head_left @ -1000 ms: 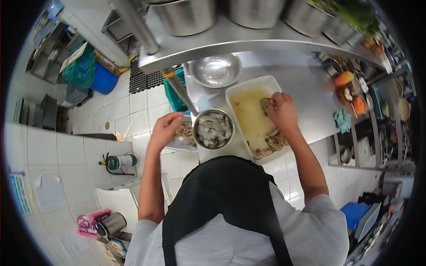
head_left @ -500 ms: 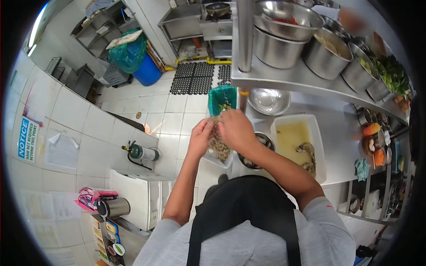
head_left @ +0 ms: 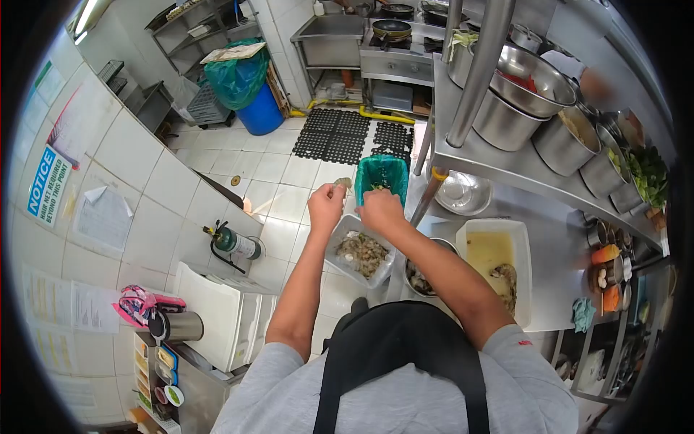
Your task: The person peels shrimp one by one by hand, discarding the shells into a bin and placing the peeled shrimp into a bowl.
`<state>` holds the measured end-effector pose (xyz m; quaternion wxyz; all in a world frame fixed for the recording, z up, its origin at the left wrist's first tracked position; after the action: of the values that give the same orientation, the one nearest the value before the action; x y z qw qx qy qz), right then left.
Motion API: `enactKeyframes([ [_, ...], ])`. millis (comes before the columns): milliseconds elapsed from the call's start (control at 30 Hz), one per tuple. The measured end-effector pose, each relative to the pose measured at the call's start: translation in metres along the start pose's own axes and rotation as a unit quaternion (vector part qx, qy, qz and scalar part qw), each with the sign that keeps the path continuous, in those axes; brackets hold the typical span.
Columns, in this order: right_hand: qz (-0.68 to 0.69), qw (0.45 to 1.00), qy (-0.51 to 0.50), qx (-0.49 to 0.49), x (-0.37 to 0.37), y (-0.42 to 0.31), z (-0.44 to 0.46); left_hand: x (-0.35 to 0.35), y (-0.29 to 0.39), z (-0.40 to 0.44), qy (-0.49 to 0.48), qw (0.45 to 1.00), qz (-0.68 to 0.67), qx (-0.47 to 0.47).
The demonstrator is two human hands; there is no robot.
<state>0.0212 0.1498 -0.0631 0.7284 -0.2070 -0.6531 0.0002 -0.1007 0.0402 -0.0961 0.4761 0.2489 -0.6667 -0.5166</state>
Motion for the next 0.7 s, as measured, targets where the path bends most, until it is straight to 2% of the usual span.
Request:
enactKeyframes([
  [100,0.066,0.994,0.087,-0.006,0.018,0.002,-0.009,-0.017,-0.023,0.003,-0.114,0.983,-0.107,0.099],
  [200,0.164,0.971,0.132,0.112,0.044,-0.015,-0.012,-0.033,-0.011,-0.015,-0.220,0.937,-0.190,0.192],
  [600,0.152,0.971,0.100,0.158,0.057,-0.017,-0.011,-0.038,0.023,-0.040,-0.266,0.909,-0.219,0.234],
  [700,0.154,0.964,0.130,0.176,0.059,-0.018,-0.008,-0.037,0.042,-0.047,-0.273,0.915,-0.205,0.215],
])
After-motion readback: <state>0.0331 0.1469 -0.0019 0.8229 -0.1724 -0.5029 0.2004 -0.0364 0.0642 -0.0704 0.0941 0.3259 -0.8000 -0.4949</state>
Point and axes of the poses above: each hand's wrist, its own z-axis towards the middle knuckle, its own x-axis out of the back of the hand, y = z × x, the point moved 10 cm from there along z, towards the middle knuckle, and after that the axes turned 5 degrees about x, right-handed, at the moved point
